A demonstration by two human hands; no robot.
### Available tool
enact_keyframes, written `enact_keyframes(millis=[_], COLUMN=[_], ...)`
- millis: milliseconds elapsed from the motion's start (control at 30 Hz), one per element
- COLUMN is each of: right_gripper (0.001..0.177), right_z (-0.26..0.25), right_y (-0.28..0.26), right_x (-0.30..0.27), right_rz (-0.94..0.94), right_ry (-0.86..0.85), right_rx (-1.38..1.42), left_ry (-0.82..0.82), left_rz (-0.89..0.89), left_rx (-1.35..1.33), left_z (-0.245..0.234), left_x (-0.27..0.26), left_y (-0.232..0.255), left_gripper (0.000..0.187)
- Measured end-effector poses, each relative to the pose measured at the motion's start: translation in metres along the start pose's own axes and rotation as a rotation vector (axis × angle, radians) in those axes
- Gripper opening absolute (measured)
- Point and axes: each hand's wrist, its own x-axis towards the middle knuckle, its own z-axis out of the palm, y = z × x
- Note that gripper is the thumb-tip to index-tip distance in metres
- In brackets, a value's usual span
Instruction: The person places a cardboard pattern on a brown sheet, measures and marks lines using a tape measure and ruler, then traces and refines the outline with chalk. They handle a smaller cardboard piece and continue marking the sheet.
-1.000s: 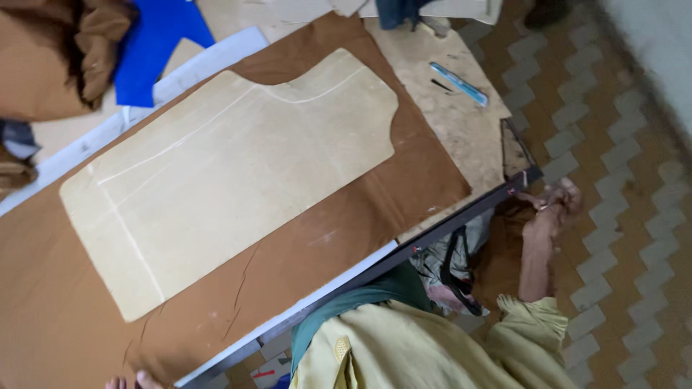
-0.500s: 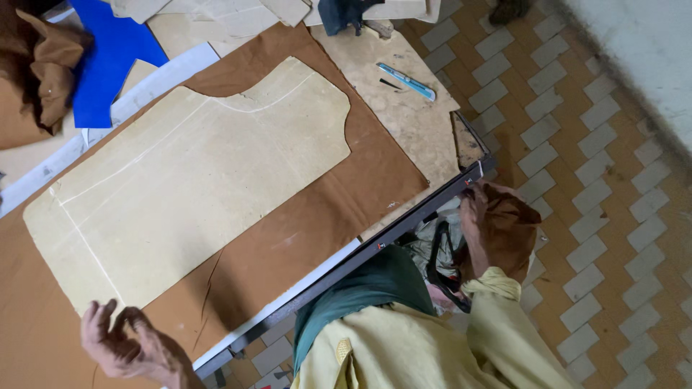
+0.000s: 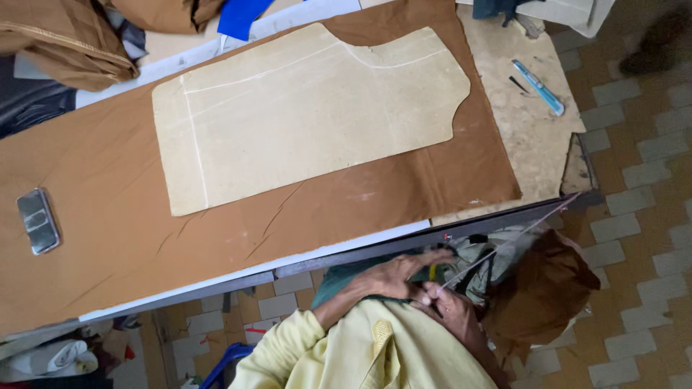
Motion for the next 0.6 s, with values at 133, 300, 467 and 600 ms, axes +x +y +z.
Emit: enact_keyframes(millis=[133,300,467,600], right_gripper=[0.03,0.051,0.046,0.043], right_z=[-0.005,-0.049,-0.041,-0.001], right_y=[-0.04,-0.035,-0.001,0.002], right_x=[-0.018,-0.01,0.051,0.125], right_rz=[0.102,0.068,0.11,0.131], right_ry=[0.079,0.288,0.404,0.297], right_rx=[0.278,0.37,0.177,0.072], left_ry=[-0.17,-0.076,0.148,0.264], left_rz=[-0.288,-0.437,-0.654,-0.539], left_rx=[-0.586,-0.463,-0.302,0.036], left_z=[-0.005,-0.04,-0.093,-0.096], left_x=[-0.036,-0.136,-0.23,-0.258], left_y=[-0.008,-0.014,0.014,0.047], left_gripper=[0.039,0.034,0.033,0.033])
